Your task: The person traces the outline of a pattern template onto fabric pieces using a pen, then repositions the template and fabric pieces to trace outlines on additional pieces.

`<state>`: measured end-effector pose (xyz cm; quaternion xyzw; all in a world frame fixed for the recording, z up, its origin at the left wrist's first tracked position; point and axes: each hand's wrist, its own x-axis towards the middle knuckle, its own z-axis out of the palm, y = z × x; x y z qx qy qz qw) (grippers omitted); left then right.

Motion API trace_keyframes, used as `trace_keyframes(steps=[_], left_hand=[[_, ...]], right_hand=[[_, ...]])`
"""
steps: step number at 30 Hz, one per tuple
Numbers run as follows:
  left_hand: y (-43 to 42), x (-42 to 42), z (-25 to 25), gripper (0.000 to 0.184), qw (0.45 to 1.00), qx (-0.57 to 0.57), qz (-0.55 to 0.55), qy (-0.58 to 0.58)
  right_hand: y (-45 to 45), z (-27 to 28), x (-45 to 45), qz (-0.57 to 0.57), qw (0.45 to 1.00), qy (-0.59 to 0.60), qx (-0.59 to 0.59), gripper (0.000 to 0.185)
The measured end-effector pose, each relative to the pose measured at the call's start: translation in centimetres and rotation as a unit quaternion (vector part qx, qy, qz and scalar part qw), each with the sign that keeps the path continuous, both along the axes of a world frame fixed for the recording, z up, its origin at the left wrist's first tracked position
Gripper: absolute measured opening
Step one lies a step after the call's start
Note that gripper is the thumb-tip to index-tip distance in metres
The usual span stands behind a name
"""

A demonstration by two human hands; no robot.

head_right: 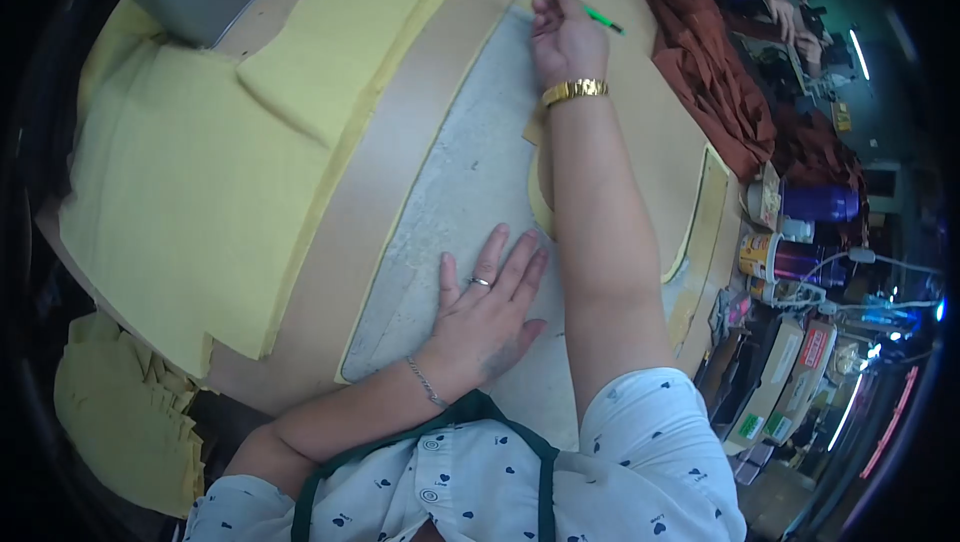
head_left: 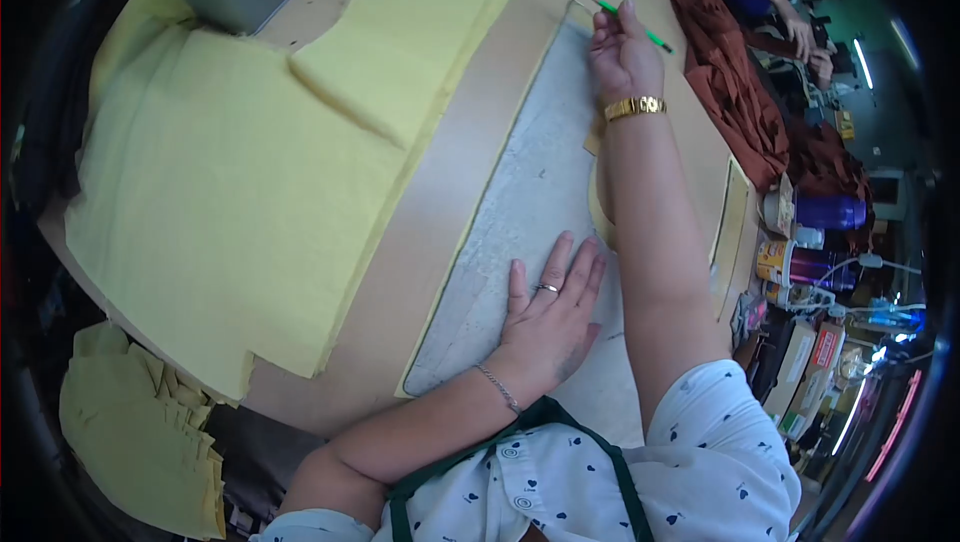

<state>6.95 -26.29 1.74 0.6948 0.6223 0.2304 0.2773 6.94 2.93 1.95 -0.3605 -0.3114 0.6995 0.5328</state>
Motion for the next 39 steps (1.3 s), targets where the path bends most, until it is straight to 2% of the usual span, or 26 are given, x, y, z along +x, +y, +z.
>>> trace_keyframes(steps=[6, 20, 23, 26, 30, 34, 37, 39], left_hand=[[-0.1, 0.3, 0.0, 0.066, 0.999, 0.032, 0.010, 0.034], [-0.1, 0.5, 0.2, 0.066, 0.997, 0.054, 0.007, 0.062], [0.0, 0.5, 0.4, 0.066, 0.997, 0.041, -0.002, 0.066], [0.0, 0.4, 0.6, 0.065, 0.997, 0.029, -0.007, 0.071], [0.8, 0.1, 1.2, 0.059, 0.998, 0.011, 0.001, 0.064], [3.7, -1.5, 1.4, 0.043, 0.996, 0.074, 0.025, 0.052], [10.9, -3.0, 1.1, 0.033, 0.984, 0.161, 0.061, 0.038], [16.7, -3.4, -0.3, 0.032, 0.987, 0.149, 0.055, 0.032]], right_hand=[[-5.3, 1.0, 3.5, 0.034, 0.996, 0.062, -0.057, 0.023], [-8.2, 0.6, 5.4, -0.091, 0.988, 0.068, -0.102, 0.027], [-8.7, -1.0, 6.0, -0.098, 0.988, 0.082, -0.091, 0.026], [-8.9, -1.4, 5.7, -0.129, 0.989, 0.022, -0.066, 0.024], [-8.3, -0.9, 6.0, -0.178, 0.982, 0.047, -0.046, 0.022], [-7.7, -1.0, 6.9, -0.225, 0.972, 0.056, -0.028, 0.021], [-7.6, -0.9, 7.1, -0.267, 0.962, 0.055, -0.017, 0.022], [-7.3, -0.6, 7.2, -0.290, 0.955, 0.061, -0.011, 0.024]])
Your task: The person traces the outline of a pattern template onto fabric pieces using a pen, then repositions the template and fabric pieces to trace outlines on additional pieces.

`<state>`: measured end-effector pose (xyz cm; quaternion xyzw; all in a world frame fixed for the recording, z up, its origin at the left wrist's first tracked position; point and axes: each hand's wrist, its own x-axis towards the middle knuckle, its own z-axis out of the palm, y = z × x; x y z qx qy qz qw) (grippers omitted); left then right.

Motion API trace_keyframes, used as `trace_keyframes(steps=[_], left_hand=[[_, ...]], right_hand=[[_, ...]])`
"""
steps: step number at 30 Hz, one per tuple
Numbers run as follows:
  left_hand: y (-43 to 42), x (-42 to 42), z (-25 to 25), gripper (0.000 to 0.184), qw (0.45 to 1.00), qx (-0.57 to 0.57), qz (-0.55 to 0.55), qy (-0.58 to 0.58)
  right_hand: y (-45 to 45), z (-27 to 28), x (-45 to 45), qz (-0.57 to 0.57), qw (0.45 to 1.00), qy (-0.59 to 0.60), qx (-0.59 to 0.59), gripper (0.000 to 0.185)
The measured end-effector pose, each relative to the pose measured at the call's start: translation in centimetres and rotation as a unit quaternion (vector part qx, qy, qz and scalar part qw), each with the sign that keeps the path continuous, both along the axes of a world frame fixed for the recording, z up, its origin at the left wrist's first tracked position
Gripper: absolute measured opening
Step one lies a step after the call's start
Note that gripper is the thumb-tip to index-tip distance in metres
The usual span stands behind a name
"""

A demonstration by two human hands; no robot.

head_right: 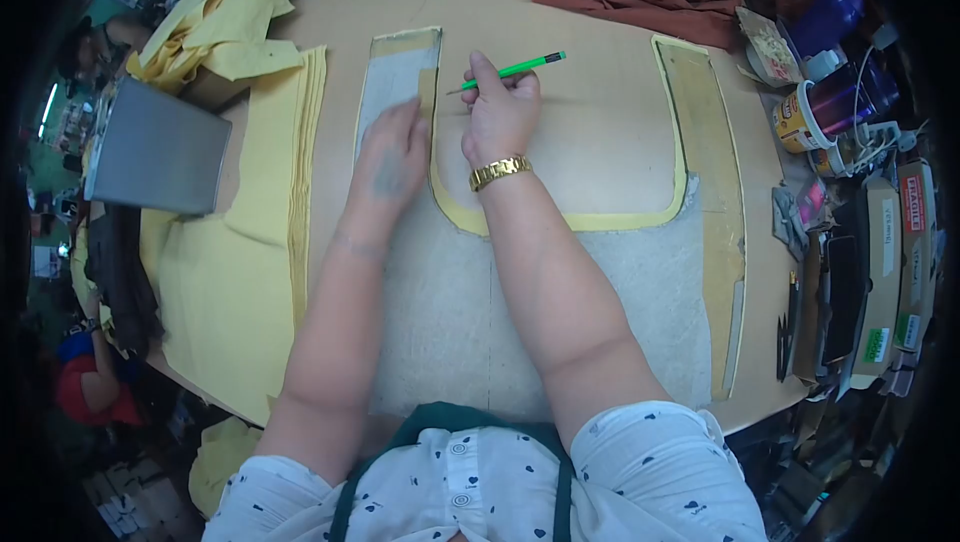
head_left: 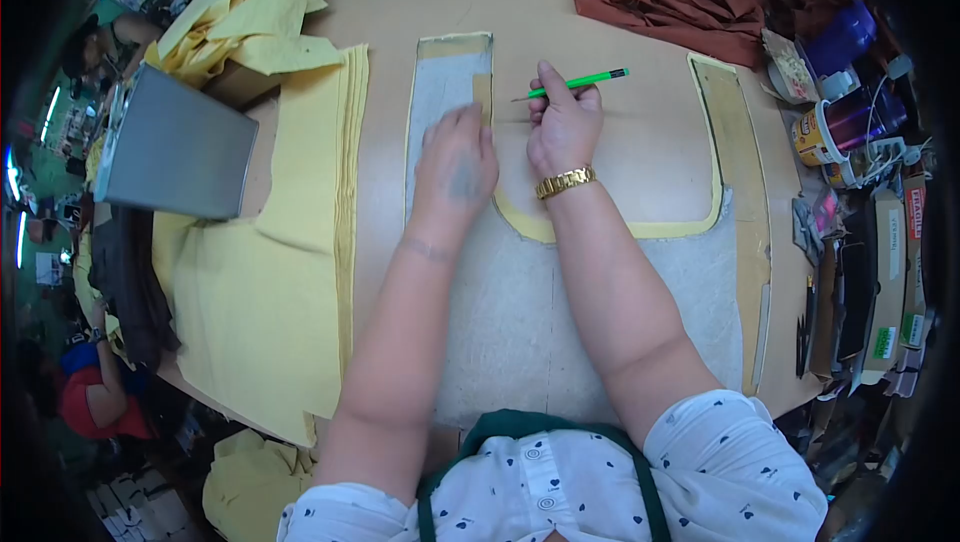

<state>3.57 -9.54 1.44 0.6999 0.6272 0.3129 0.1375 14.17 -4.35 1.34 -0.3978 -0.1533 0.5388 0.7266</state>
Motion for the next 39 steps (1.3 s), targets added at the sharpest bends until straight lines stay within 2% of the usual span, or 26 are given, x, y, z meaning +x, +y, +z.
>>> trace_keyframes(steps=[2, 5, 8, 14, 16, 18, 21, 25, 26, 29, 35, 36, 39], left_hand=[[4.2, 0.4, 0.1, 0.036, 0.998, -0.045, 0.018, 0.049], [6.6, 0.7, -1.3, 0.039, 0.986, -0.044, 0.090, 0.135], [6.9, 0.8, -0.8, 0.041, 0.986, -0.077, 0.097, 0.108], [7.0, 0.4, -1.5, 0.042, 0.992, -0.067, 0.100, 0.043], [6.8, 0.5, -1.8, 0.044, 0.990, -0.067, 0.105, 0.062], [6.4, 0.5, -0.8, 0.048, 0.992, -0.067, 0.096, 0.042], [6.9, 0.6, -1.2, 0.050, 0.991, -0.069, 0.110, 0.001], [7.1, 0.6, -1.9, 0.045, 0.991, -0.050, 0.120, 0.040], [7.1, 0.6, -2.0, 0.045, 0.990, -0.055, 0.120, 0.044], [7.2, 0.6, -1.7, 0.044, 0.989, -0.063, 0.118, 0.058], [7.1, 0.7, -2.1, 0.040, 0.989, -0.042, 0.122, 0.070], [7.3, 0.8, -2.1, 0.040, 0.988, -0.040, 0.130, 0.074], [7.3, 0.9, -2.1, 0.039, 0.988, -0.045, 0.131, 0.071]], right_hand=[[-0.1, -0.1, 0.3, -0.005, 1.000, 0.008, 0.000, 0.028], [0.1, -0.3, 0.7, -0.001, 0.999, 0.000, 0.034, 0.029], [0.0, -0.3, 0.3, 0.006, 0.996, -0.020, 0.089, 0.025], [1.7, 0.9, -1.4, 0.148, 0.974, -0.166, 0.051, 0.025], [5.6, 0.7, -2.7, 0.162, 0.930, -0.299, 0.141, 0.023], [8.8, 1.3, -4.9, 0.213, 0.876, -0.411, 0.135, 0.023], [13.7, -1.3, -6.4, 0.255, 0.844, -0.458, 0.112, 0.024], [15.0, -2.3, -6.2, 0.259, 0.844, -0.447, 0.146, 0.027], [15.0, -2.3, -6.3, 0.254, 0.827, -0.478, 0.153, 0.026], [14.5, -1.8, -6.4, 0.288, 0.817, -0.472, 0.163, 0.023], [14.0, -1.6, -3.0, 0.206, 0.721, -0.635, 0.187, 0.023], [14.1, -1.6, -2.2, 0.224, 0.761, -0.582, 0.177, 0.022], [14.9, -2.3, -3.0, 0.240, 0.762, -0.566, 0.201, 0.021]])
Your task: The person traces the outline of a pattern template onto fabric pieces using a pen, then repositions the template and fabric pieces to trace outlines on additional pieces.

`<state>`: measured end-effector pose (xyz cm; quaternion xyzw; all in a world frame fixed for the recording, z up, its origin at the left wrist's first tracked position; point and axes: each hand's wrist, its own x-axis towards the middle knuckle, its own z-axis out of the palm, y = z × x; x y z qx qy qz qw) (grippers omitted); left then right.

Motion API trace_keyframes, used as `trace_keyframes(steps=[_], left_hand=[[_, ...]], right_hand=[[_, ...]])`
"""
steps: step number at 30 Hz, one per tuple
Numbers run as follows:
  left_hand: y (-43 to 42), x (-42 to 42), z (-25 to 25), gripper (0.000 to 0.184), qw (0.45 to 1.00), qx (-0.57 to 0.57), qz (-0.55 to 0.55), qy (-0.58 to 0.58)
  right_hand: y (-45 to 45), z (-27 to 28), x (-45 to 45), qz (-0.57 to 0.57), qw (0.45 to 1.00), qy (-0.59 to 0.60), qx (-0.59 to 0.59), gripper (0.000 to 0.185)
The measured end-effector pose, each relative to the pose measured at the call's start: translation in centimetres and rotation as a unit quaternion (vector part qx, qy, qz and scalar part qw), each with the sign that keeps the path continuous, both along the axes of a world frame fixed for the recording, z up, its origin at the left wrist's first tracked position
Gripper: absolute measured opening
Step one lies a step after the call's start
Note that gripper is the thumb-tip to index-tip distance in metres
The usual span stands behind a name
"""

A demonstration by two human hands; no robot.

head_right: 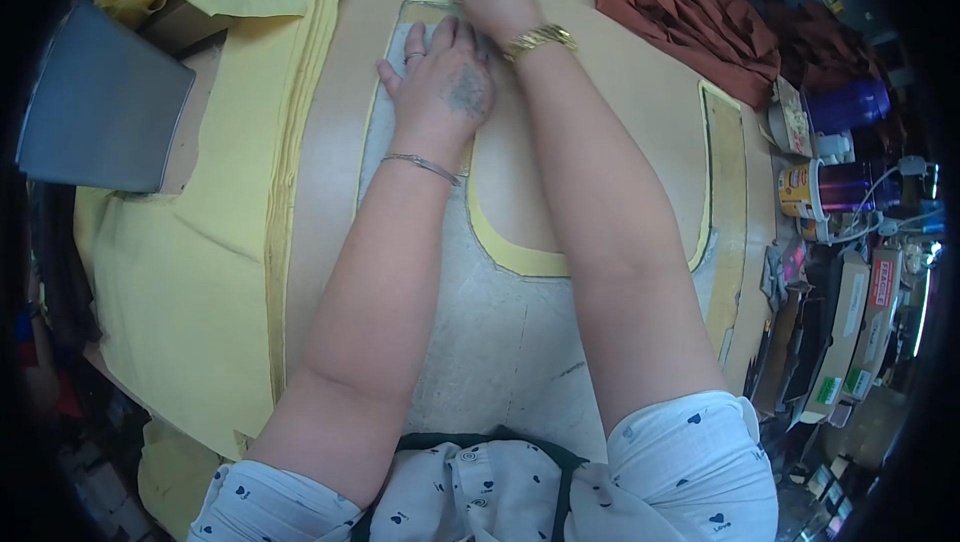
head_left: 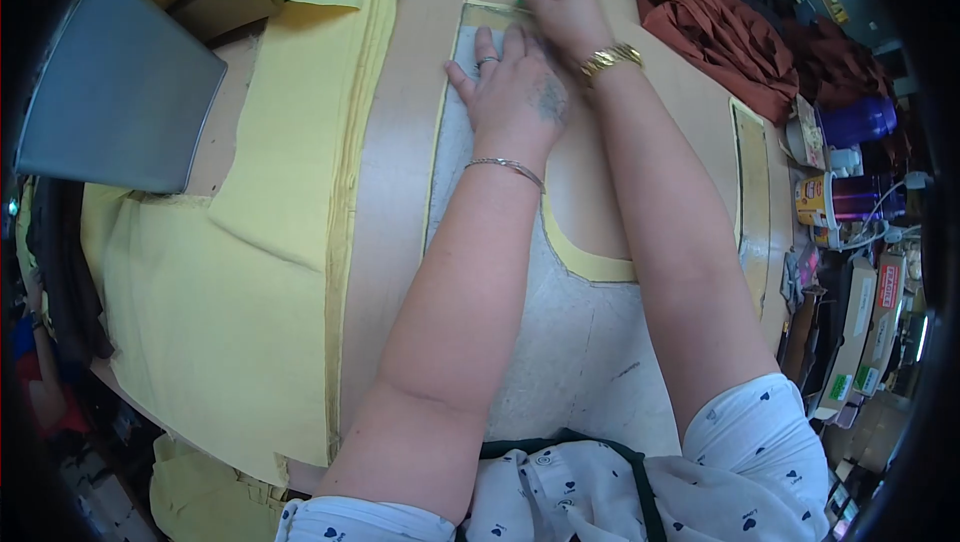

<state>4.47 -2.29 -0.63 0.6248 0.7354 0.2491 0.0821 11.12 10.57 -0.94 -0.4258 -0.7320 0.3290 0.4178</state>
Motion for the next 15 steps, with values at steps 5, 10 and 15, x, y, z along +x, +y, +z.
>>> trace_keyframes(steps=[5, 10, 15], left_hand=[[0.0, -0.3, 0.2, 0.039, 1.000, -0.006, -0.017, -0.024], [0.1, -0.4, 0.5, 0.043, 0.999, -0.031, -0.012, -0.039], [0.1, -1.1, 1.1, 0.041, 0.999, -0.052, -0.009, -0.003]], right_hand=[[-1.2, 1.9, -1.2, -0.023, 0.990, -0.131, 0.042, 0.025], [-2.5, 1.4, 4.1, -0.097, 0.994, -0.052, 0.018, 0.017], [-3.9, -1.1, 3.6, -0.166, 0.983, 0.082, 0.013, 0.019]])
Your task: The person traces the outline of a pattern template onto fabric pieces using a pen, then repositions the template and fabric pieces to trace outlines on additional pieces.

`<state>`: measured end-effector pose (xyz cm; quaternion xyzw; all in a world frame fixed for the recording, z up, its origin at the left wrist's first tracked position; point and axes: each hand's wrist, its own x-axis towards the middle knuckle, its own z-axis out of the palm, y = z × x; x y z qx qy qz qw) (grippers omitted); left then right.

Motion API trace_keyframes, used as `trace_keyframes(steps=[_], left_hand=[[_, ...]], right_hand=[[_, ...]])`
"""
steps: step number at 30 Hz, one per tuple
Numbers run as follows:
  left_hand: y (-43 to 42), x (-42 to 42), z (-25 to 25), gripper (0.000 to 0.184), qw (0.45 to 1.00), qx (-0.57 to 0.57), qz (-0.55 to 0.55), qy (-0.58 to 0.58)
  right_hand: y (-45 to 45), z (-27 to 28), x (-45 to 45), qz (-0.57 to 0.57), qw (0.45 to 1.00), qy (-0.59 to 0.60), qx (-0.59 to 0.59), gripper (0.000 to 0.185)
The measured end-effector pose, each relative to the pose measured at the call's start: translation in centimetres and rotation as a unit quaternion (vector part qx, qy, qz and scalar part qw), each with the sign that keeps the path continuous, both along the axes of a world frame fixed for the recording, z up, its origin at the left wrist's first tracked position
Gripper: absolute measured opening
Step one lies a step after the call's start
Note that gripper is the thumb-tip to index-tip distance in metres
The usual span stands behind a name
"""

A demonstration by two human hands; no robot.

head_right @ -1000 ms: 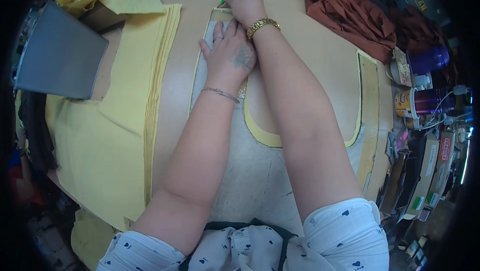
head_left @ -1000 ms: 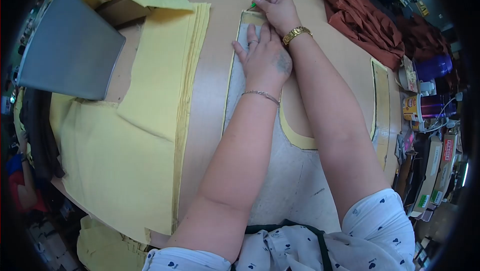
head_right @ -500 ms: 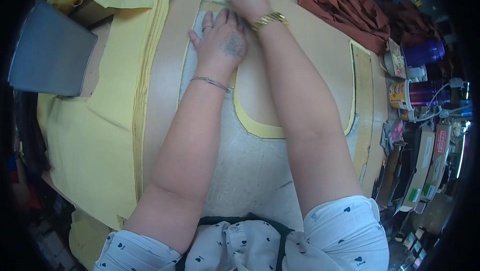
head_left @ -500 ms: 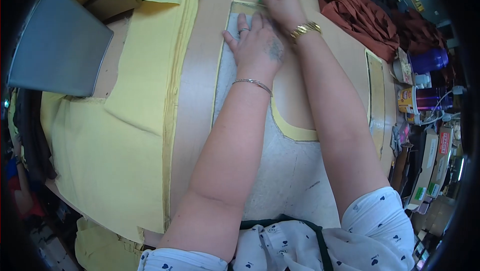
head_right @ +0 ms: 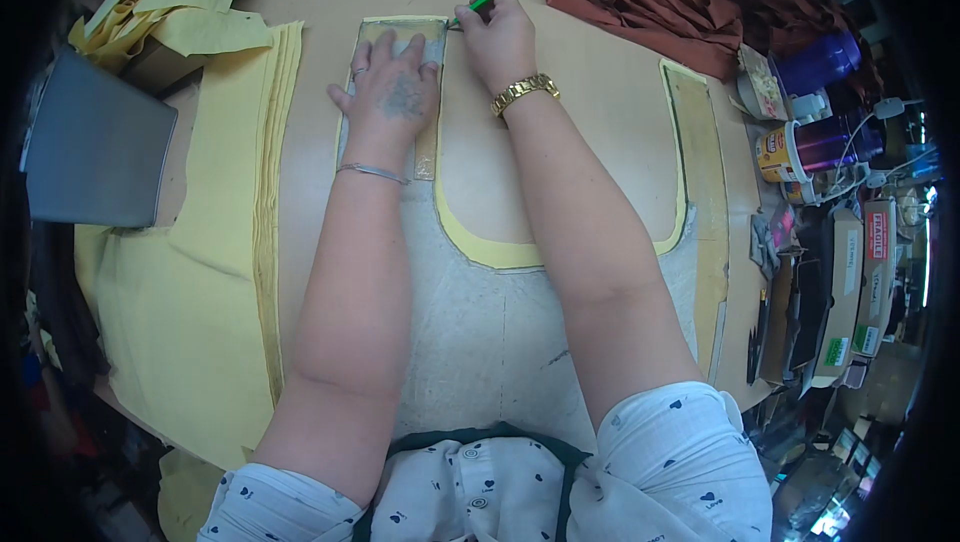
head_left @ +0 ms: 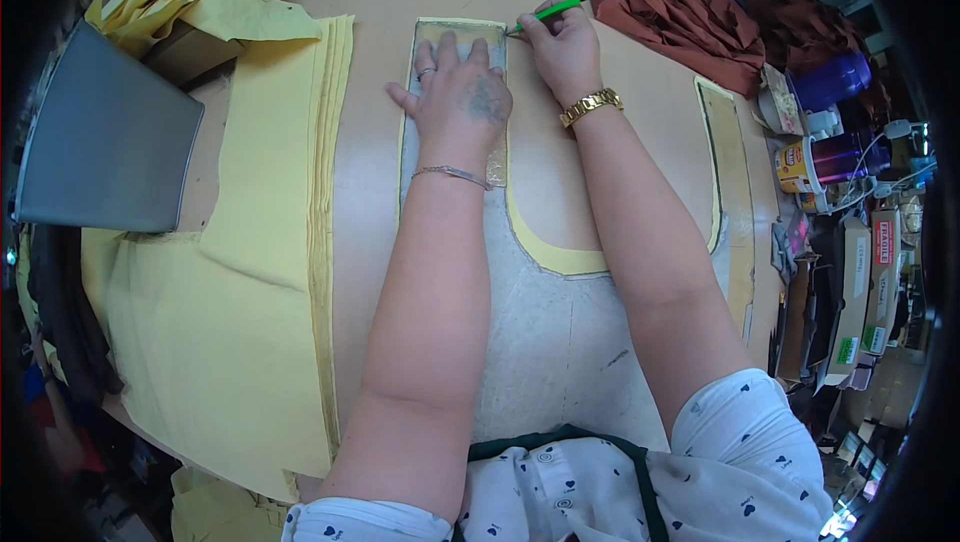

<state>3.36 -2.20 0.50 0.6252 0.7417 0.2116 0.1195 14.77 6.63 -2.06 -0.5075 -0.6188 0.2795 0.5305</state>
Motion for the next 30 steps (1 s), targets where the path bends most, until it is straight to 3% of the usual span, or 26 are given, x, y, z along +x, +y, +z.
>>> trace_keyframes(steps=[3, 6, 16, 21, 27, 30], left_hand=[[0.0, -0.3, -0.2, 0.041, 0.999, 0.000, 0.021, 0.033], [0.3, -0.4, 0.1, 0.040, 1.000, -0.004, 0.021, 0.011], [0.7, -0.9, -1.1, 0.040, 0.999, 0.032, 0.025, 0.008], [1.2, -0.8, -0.5, 0.042, 0.999, -0.013, 0.017, 0.033], [1.2, -0.6, -0.2, 0.044, 0.998, -0.041, 0.028, 0.043], [1.5, -0.5, -0.3, 0.044, 0.998, -0.044, 0.026, 0.043]], right_hand=[[-0.1, -0.9, -0.2, 0.018, 0.998, -0.020, 0.050, 0.018], [-5.6, 2.6, -0.8, 0.000, 0.991, -0.134, 0.028, 0.017], [-22.1, 5.0, 2.3, 0.206, 0.947, -0.246, 0.035, 0.015], [-24.3, 5.8, 9.7, 0.115, 0.952, -0.280, -0.039, 0.014], [-23.7, 4.6, 22.5, -0.001, 0.982, -0.064, -0.175, 0.011], [-20.6, 5.2, 26.2, 0.004, 0.958, -0.096, -0.271, 0.017]])
